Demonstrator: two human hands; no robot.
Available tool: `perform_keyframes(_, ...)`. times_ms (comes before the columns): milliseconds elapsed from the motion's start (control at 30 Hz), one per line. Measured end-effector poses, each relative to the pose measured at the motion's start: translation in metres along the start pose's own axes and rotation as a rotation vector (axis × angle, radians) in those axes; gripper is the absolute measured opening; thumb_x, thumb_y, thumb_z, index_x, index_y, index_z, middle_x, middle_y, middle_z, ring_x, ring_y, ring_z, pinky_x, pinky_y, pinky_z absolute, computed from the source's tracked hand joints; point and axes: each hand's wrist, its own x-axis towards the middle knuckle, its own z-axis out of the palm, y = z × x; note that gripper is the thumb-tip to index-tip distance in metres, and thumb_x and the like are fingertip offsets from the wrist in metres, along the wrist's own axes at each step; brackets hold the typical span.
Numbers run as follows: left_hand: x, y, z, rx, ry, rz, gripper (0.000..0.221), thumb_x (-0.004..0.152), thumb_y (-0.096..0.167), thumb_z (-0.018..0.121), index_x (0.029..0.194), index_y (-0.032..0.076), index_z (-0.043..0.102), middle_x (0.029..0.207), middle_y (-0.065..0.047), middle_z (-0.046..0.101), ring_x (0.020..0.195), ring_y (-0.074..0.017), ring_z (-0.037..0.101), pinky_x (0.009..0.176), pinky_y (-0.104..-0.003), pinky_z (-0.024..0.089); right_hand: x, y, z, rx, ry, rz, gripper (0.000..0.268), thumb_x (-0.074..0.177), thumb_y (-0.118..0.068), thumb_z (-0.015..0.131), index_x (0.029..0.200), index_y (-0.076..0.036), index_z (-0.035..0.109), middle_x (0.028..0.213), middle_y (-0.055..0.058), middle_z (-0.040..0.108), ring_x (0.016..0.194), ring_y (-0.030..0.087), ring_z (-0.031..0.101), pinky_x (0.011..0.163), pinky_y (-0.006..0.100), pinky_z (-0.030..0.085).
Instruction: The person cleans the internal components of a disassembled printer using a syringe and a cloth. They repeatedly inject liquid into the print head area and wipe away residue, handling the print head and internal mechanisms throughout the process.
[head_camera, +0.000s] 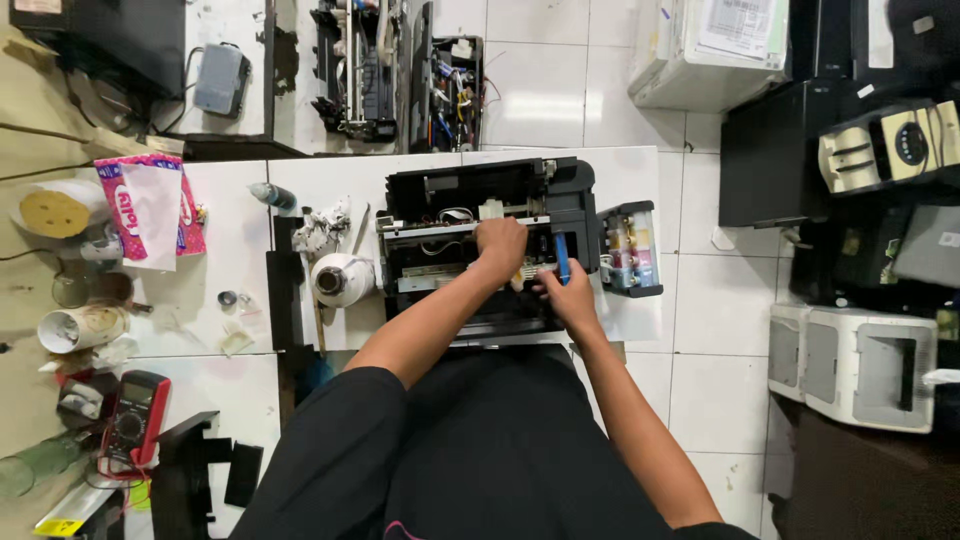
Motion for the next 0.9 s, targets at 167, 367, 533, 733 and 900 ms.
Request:
perform_keyframes(167,-0.008,-0.011,-0.003,-0.09,0.056,0.042,0.018,0.098,0.012,0.065,0.1,0.007,0.083,0.097,-0.012,0.081,0.096,-0.0372,0.079,0.066,-0.061,0.06,0.002,0.003,0.005,0.024,-0.017,0.005,0.03,0.098,-0.017,0.079,0.108,0.003,0.058,0.102,0.03,0.077,0.084,0.032,0.081,0.07,0.037,0.069)
perform_keyframes(367,-0.079,-0.038,-0.032,-0.334,0.255,0.202,0.03,0.09,0.014,0.076,0.117,0.001,0.074,0.097,-0.018,0.076,0.09,-0.0465,0.077,0.071,-0.06,0.062,0.005,-0.004,0.014,0.141,-0.006,0.043,0.032,0.101,-0.02,0.078,0.11,0.001,0.055,0.101,0.033,0.075,0.08,0.038,0.08,0.069,0.041,0.07)
perform_keyframes(533,-0.109,-0.058,-0.014,-0.398,0.508,0.322,0.026,0.082,0.018,0.084,0.104,0.01,0.071,0.086,-0.012,0.072,0.08,-0.0404,0.075,0.069,-0.051,0.063,0.014,-0.007,0.028,0.302,-0.023,0.135,0.041,0.105,-0.027,0.075,0.115,0.002,0.049,0.106,0.038,0.072,0.082,0.043,0.079,0.07,0.044,0.069)
perform_keyframes(733,-0.107,-0.071,0.028,-0.525,0.634,0.363,0.024,0.08,0.017,0.084,0.101,0.017,0.071,0.086,-0.003,0.07,0.076,-0.0339,0.073,0.068,-0.043,0.062,0.01,0.0,0.041,0.274,0.024,0.077,0.046,0.087,-0.009,0.092,0.108,-0.001,0.052,0.088,0.018,0.066,0.074,0.04,0.078,0.067,0.044,0.069)
perform_keyframes(900,-0.123,-0.063,0.032,-0.533,0.697,0.362,0.018,0.08,0.014,0.083,0.096,0.017,0.074,0.088,-0.002,0.071,0.078,-0.0308,0.074,0.067,-0.041,0.063,0.018,0.012,0.042,0.292,0.081,0.145,0.037,0.094,-0.015,0.087,0.102,-0.006,0.051,0.089,0.015,0.067,0.077,0.043,0.079,0.068,0.051,0.069)
